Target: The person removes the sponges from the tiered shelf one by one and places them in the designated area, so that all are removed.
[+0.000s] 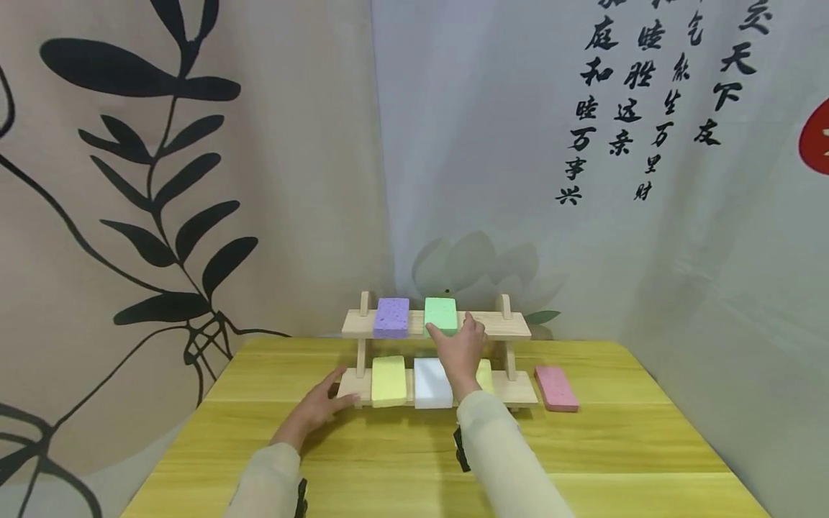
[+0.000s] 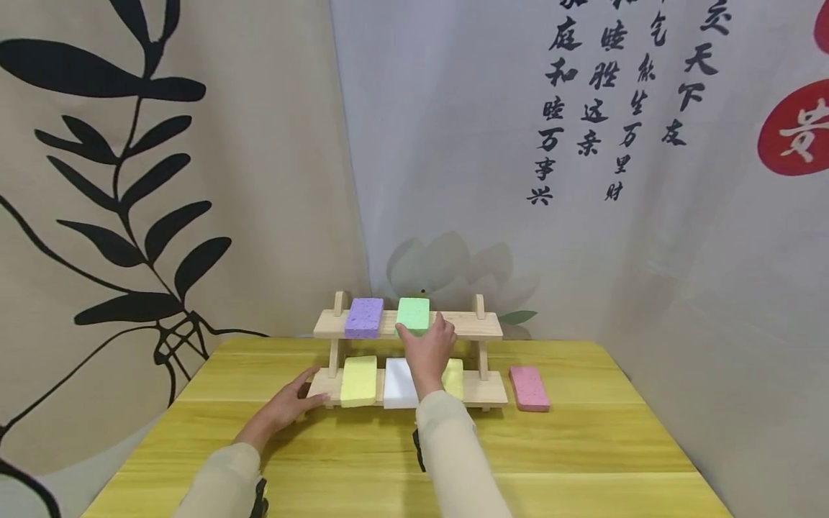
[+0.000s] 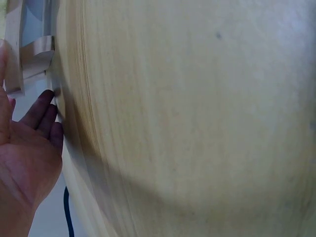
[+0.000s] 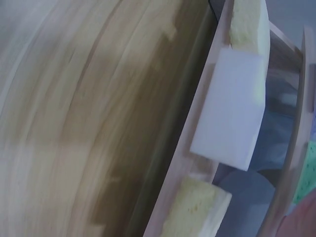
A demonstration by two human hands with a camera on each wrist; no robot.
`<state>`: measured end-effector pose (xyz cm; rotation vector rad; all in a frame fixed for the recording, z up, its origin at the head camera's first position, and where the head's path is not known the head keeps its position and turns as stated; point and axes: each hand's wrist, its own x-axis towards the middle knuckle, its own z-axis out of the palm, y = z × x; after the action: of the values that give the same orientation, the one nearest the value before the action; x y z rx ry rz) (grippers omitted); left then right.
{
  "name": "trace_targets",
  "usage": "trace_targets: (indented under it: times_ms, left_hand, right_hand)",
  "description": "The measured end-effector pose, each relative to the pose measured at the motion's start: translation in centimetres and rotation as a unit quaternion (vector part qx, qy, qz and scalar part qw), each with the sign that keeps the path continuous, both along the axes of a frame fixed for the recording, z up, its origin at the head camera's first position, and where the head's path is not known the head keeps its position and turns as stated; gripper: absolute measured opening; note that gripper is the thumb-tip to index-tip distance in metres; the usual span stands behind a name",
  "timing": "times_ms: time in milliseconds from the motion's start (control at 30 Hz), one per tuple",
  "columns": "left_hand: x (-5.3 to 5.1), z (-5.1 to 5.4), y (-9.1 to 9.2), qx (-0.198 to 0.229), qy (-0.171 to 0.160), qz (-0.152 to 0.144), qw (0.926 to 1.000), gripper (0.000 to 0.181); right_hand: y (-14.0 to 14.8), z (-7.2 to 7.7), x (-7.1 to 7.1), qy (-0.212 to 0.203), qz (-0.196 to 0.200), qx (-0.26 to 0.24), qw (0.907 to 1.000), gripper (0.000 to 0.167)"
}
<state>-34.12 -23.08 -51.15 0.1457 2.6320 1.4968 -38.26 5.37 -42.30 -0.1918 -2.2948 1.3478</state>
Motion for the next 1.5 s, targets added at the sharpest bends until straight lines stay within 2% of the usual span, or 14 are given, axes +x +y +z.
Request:
trace_targets:
  times_ms: [267,733,1000,1500]
  left_hand:
    - [-0.1,-0.1,0.2,-0.004,0.0,0.003,1.0,0.09]
    - [0.4,0.1,0.2,-0.009,0.004,0.009,0.9999,0.089]
    - [0.3,0.1,0.1,-0.013,0.004,0.014,0.9998,0.089]
    - [0.3,0.1,0.1,-0.012,0.001,0.014,0.9998,0.091]
  right_hand:
    - [-0.8,-0.6,-0.3,-0.009,-0.018,0.002,0.9998,0.094]
    - [-1.5,-0.8,-0.8,0.009,-0.047,0.015,0.9987,0.089]
    - [-1.6,-1.0,-1.0,0.013,-0.047,0.021,0.9986,0.087]
    - [-1.4,-0.6,-0.9,-0.006,-0.04,0.019,0.999,0.083]
